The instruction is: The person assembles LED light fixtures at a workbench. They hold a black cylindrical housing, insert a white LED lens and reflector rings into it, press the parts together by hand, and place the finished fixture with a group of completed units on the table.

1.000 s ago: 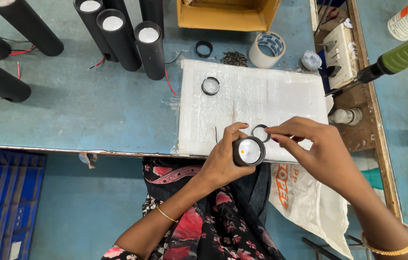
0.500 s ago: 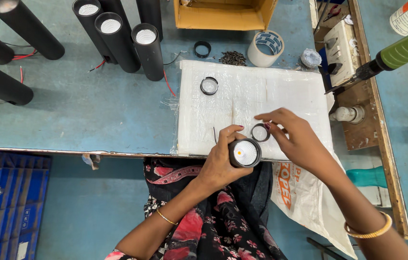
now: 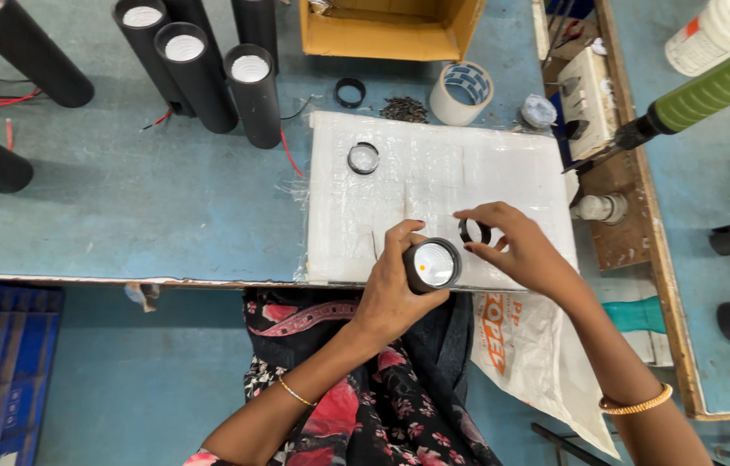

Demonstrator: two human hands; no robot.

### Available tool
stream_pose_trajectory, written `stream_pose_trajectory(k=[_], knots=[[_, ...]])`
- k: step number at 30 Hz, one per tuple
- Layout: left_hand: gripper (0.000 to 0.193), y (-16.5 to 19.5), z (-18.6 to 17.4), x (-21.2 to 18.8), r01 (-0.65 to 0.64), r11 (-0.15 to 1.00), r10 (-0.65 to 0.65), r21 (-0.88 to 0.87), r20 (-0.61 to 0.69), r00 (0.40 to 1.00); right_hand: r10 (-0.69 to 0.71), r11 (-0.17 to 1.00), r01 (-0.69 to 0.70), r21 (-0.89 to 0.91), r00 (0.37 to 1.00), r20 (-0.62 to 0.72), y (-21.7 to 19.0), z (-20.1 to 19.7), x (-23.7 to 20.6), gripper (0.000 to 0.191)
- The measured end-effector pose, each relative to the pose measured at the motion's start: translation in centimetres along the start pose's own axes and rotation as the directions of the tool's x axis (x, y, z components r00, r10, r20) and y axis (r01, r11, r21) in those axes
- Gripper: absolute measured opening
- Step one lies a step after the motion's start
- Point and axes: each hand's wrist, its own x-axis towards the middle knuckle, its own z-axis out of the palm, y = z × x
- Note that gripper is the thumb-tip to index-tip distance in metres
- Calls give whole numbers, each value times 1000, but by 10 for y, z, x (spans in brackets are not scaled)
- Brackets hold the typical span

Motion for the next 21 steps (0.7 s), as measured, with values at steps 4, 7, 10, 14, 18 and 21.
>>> stream_pose_trajectory(k=[4, 7, 10, 14, 18, 21], knots=[[89, 1, 2, 2, 19, 1000, -20, -14, -13, 1000, 30, 998, -29, 48, 999, -27, -24, -25, -14, 47], [89, 1, 4, 2, -7, 1000, 7, -14, -22, 1000, -38, 996, 40, 79, 999, -27, -43, -41, -29, 51], [89, 0, 7, 2, -15, 1000, 15, -5, -37, 999, -193, 967, 192, 165, 981, -8, -60, -55, -43, 53], [90, -2, 9, 2, -29, 1000, 29, -3, -47, 998, -135, 984, 133, 117, 991, 10, -81, -60, -56, 52], [91, -2, 10, 2, -45, 999, 45, -16, -37, 998, -138, 982, 137, 130, 990, 1, -100, -54, -60, 53], [92, -2, 9, 1, -71, 997, 70, -22, -36, 997, -168, 980, 165, 108, 986, 18, -113, -50, -60, 56]])
